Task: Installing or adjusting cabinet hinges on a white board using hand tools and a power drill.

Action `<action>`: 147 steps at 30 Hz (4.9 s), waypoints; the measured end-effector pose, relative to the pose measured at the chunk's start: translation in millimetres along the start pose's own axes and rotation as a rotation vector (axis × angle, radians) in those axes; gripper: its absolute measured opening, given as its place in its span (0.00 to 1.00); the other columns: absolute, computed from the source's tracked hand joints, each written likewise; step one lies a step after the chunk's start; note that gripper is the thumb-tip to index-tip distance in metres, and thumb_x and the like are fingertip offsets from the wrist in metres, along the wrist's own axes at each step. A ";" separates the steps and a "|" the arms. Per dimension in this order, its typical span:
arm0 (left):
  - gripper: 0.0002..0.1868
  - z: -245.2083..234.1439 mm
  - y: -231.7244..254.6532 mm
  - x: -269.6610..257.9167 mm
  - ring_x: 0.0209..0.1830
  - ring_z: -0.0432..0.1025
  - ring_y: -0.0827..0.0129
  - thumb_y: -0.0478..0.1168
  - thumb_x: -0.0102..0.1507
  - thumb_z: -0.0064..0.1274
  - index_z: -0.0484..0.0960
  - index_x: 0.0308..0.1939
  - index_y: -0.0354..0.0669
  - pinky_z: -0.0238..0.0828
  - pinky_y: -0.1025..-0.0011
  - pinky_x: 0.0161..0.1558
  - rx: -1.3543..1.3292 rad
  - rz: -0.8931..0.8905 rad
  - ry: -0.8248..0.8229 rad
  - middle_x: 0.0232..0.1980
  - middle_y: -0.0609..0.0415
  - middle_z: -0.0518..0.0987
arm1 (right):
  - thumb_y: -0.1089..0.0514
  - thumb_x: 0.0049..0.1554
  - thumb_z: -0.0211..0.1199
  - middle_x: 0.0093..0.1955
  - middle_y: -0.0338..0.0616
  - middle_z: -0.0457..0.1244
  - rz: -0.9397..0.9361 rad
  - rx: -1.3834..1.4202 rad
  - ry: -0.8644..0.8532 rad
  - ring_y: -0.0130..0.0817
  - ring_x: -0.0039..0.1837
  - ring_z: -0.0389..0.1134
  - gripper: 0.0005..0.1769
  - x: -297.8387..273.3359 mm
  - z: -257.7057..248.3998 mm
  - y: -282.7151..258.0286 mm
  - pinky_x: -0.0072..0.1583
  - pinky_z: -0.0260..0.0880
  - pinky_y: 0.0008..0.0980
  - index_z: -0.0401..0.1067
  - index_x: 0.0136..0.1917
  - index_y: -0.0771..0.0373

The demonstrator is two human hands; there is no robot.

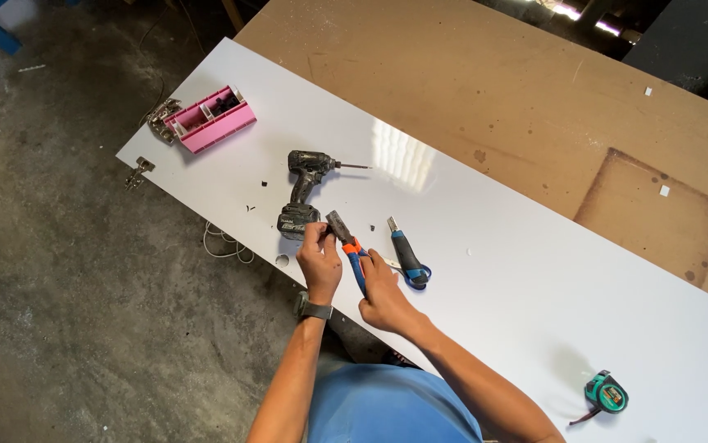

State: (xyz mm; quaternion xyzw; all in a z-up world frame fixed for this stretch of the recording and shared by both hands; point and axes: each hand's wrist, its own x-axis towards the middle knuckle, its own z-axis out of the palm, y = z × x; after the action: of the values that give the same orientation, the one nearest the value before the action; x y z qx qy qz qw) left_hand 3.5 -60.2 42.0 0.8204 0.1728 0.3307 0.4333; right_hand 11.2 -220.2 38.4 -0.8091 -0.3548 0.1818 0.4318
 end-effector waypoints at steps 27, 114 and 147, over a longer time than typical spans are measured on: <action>0.02 25.4 3.0 -2.9 0.53 0.79 0.65 0.30 0.72 0.46 0.70 0.48 0.34 0.78 0.70 0.56 -0.644 0.034 0.111 0.51 0.46 0.82 | 0.78 0.39 0.59 0.71 0.70 0.46 0.090 -0.460 0.247 0.67 0.70 0.50 0.63 11.8 -17.9 -23.5 0.65 0.41 0.86 0.39 0.82 0.52; 0.08 -18.3 -54.5 -15.4 0.33 0.70 0.68 0.31 0.70 0.46 0.73 0.37 0.48 0.69 0.69 0.36 -1.399 -0.727 -0.114 0.34 0.54 0.76 | 0.80 0.44 0.50 0.46 0.55 0.58 0.150 -0.111 0.076 0.48 0.46 0.61 0.58 20.2 -4.4 15.6 0.51 0.64 0.44 0.46 0.84 0.47; 0.16 -4.2 -115.5 -42.6 0.31 0.70 0.75 0.42 0.69 0.53 0.83 0.54 0.32 0.83 0.64 0.44 -0.969 -0.897 -0.158 0.32 0.57 0.73 | 0.42 0.54 0.67 0.65 0.63 0.55 0.699 -0.332 0.339 0.58 0.65 0.56 0.48 48.7 27.0 158.6 0.59 0.59 0.57 0.52 0.78 0.65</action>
State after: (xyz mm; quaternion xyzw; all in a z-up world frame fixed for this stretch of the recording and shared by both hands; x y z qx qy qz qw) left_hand -29.8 -16.8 -68.3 0.4031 0.2973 0.0975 0.8600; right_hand 94.3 -228.8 -107.4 -0.9579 -0.0075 0.1220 0.2600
